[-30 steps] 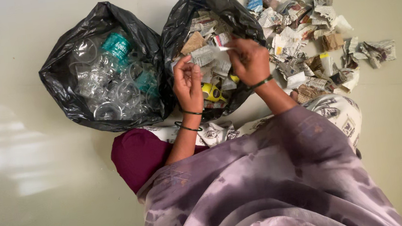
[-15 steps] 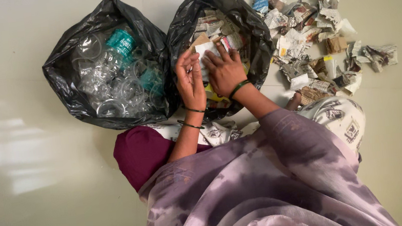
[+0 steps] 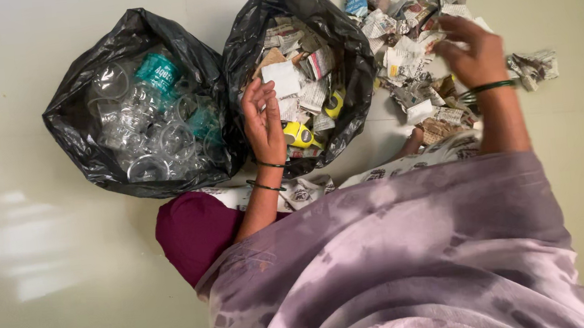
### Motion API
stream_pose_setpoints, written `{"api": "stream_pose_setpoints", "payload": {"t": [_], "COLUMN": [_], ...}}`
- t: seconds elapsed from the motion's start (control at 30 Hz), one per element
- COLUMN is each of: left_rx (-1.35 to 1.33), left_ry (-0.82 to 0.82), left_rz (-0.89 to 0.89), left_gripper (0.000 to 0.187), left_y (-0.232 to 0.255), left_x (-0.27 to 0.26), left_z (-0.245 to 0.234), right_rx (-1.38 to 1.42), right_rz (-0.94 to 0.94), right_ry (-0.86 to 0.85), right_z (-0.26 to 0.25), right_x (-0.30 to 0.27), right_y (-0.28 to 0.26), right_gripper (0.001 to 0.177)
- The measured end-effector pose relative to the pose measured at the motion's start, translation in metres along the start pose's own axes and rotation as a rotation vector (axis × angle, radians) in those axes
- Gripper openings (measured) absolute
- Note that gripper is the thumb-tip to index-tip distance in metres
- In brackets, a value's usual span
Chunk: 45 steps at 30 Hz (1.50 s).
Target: The person sits on the floor and sorts through a pile of mixed waste, separating plastic cups into one black bag and paper or cardboard pieces into another. The person repeatedly picks up items, inspects them, and places them into the appropriate bag.
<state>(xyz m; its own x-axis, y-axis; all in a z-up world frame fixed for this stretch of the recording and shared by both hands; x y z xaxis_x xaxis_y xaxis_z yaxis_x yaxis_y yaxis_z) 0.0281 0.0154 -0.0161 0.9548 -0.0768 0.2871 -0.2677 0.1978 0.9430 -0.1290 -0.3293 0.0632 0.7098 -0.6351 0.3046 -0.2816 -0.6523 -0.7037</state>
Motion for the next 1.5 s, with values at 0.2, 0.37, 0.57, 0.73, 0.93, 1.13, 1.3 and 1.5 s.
{"api": "stream_pose_setpoints", "payload": {"t": [0.2,0.37,0.57,0.73,0.93,1.13,1.3,1.5], "left_rx": [0.023,-0.015,-0.047,-0.075,-0.089,-0.085,-0.082,-0.05], "left_ry": [-0.024,-0.044,-0.065,-0.073,-0.077,-0.075,-0.077,-0.073], "left_rz": [-0.002,0.011,-0.001,-0.017,-0.031,-0.034,-0.039,-0.034], "left_gripper": [0.052,0.055,0.056,0.055,0.055,0.055,0.055,0.056], "left_y": [-0.003,-0.003,-0.005,-0.005,-0.01,-0.01,-0.009,-0.008], "left_x": [-0.002,-0.001,-0.004,-0.004,-0.005,-0.005,-0.007,-0.01], "left_z": [0.0,0.001,0.003,0.0,0.0,0.002,0.004,0.002], "right_rx": [-0.737,-0.573,-0.417,0.282,-0.032,-0.42,-0.277,-0.112], "right_rz": [0.439,0.955,0.655,0.792,0.794,0.742,0.757,0.732], "right_ry": [-0.114,-0.315,-0.226,-0.155,-0.033,-0.347,-0.361,-0.294], "right_z": [-0.09,-0.095,-0.031,-0.019,-0.063,-0.052,0.004,0.012], "right_x": [-0.041,-0.117,-0.125,-0.096,-0.113,-0.188,-0.201,-0.16], "right_y": [0.13,0.21,0.237,0.201,0.176,0.205,0.231,0.236], "right_gripper": [0.063,0.096,0.089,0.079,0.065,0.055,0.043,0.028]}}
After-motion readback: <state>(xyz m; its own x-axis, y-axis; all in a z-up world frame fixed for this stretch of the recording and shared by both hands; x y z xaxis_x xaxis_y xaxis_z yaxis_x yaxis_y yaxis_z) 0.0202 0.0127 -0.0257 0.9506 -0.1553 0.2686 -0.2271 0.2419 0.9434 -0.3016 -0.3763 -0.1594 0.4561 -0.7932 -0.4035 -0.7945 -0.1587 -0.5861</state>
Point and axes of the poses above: each hand's wrist, its own x-axis towards the middle knuckle, its own z-axis out of the palm, y = z × x, the point moved 1 cm from there along x, towards the middle knuckle, and after that the axes turned 13 degrees about y, right-handed, at the moved point
